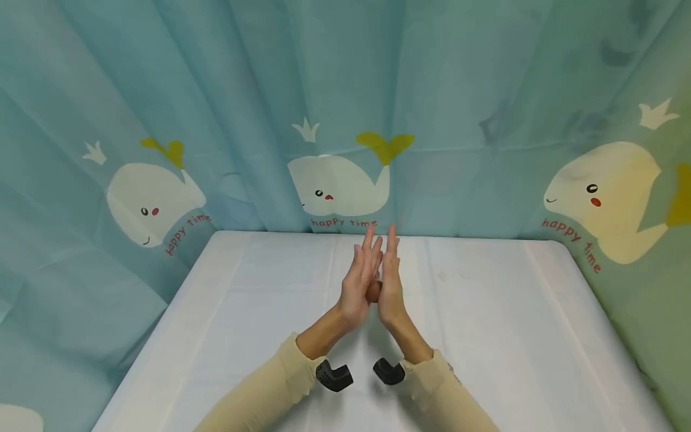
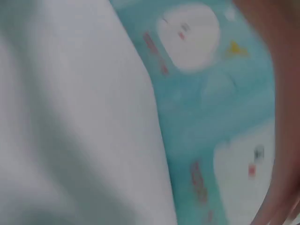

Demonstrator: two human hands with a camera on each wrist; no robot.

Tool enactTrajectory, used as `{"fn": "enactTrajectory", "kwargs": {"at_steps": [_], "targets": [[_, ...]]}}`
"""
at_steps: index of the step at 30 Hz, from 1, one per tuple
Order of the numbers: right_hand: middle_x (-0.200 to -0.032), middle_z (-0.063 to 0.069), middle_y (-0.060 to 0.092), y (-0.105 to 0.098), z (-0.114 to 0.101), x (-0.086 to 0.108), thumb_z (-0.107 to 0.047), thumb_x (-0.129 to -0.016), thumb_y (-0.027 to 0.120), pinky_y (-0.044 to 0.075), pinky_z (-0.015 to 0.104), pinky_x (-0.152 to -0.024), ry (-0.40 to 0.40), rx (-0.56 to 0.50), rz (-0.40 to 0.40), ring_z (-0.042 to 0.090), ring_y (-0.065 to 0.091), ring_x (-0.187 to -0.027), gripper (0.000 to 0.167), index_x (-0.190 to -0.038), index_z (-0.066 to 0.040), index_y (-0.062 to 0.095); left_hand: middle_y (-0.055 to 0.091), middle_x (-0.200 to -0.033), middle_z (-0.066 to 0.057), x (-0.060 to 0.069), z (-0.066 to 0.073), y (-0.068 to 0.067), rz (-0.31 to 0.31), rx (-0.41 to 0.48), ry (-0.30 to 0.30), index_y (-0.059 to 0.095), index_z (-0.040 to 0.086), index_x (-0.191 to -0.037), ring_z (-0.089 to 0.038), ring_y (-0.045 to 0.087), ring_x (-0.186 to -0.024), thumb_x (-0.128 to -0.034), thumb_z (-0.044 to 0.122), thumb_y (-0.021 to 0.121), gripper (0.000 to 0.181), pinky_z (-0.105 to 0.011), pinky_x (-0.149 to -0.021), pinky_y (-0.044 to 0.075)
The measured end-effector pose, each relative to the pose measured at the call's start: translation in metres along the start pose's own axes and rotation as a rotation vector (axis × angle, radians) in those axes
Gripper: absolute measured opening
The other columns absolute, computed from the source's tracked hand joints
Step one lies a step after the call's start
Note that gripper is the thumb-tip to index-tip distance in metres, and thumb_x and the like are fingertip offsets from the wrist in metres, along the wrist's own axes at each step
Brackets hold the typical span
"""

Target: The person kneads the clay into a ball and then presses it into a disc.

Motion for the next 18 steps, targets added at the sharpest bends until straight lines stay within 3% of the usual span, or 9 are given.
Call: {"fn": "enactTrajectory", "kwargs": {"at_steps": [3,6,9,12,15,18], "targets": [[-0.173,-0.002,0.003,0.015,-0.022,0.013,-0.035,-0.112,0.012,-0.007,0.056,-0.122,-0.094,0.081,-0.033,0.021,-0.007,-0.158,0.057,-0.167,-0.021,0.006,0.001,-0.173,0.003,-0.008,-0.004,-0.007,0.027,-0.013,-0.004,-0.004,0.031,-0.166,-0.019,0.006,-0.158,-0.1074,0.060,0.010,0.067,-0.050,-0.125,0.004],[-0.173,0.004,0.004,0.017,-0.038,0.010,-0.037,-0.111,0.017,-0.008,0.057,-0.122,-0.153,0.094,-0.030,0.025,-0.007,-0.158,0.061,-0.167,-0.016,0.007,-0.004,-0.173,0.003,-0.006,-0.012,-0.008,0.023,-0.036,-0.019,-0.004,0.029,-0.166,-0.020,0.003,-0.158,-0.1095,0.053,0.009,0.063,-0.052,-0.125,0.004],[-0.173,-0.004,0.001,0.004,-0.033,-0.007,-0.043,-0.111,0.017,-0.006,0.050,-0.124,-0.100,0.045,0.008,0.017,-0.006,-0.158,0.060,-0.167,-0.025,0.003,-0.007,-0.173,-0.001,0.001,-0.017,-0.002,0.003,0.008,-0.042,-0.005,0.028,-0.166,-0.022,-0.003,-0.158,-0.1103,0.051,0.009,0.062,-0.048,-0.126,0.001],[-0.172,-0.010,-0.006,-0.006,-0.012,-0.019,-0.041,-0.112,0.012,-0.007,0.046,-0.124,-0.016,-0.004,0.027,0.011,-0.009,-0.156,0.056,-0.166,-0.032,-0.002,-0.007,-0.172,-0.003,0.007,-0.010,0.001,-0.003,0.073,-0.034,-0.007,0.031,-0.166,-0.026,-0.004,-0.158,-0.1086,0.057,0.010,0.065,-0.049,-0.125,-0.001],[-0.171,-0.009,-0.012,-0.001,0.006,-0.015,-0.033,-0.113,0.006,-0.008,0.052,-0.123,0.041,-0.027,0.002,0.012,-0.013,-0.156,0.054,-0.165,-0.030,-0.007,-0.005,-0.172,0.000,0.005,0.004,-0.003,0.006,0.040,-0.010,-0.008,0.035,-0.165,-0.026,0.000,-0.158,-0.1070,0.061,0.009,0.065,-0.052,-0.125,-0.002],[-0.171,-0.009,-0.011,0.017,0.000,-0.001,-0.034,-0.113,0.007,-0.008,0.055,-0.122,0.045,-0.045,-0.040,0.014,-0.013,-0.156,0.055,-0.166,-0.027,-0.006,-0.003,-0.173,0.000,-0.005,0.012,-0.015,0.048,-0.024,0.013,-0.007,0.035,-0.165,-0.027,0.002,-0.158,-0.1076,0.060,0.007,0.064,-0.054,-0.124,-0.001]]}}
Point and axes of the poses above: each hand's wrist, its own x-axis away from the middle knuckle, its own y-axis out of the palm, z = x × y, the point moved 10 cm from there along -x, towards the middle knuckle
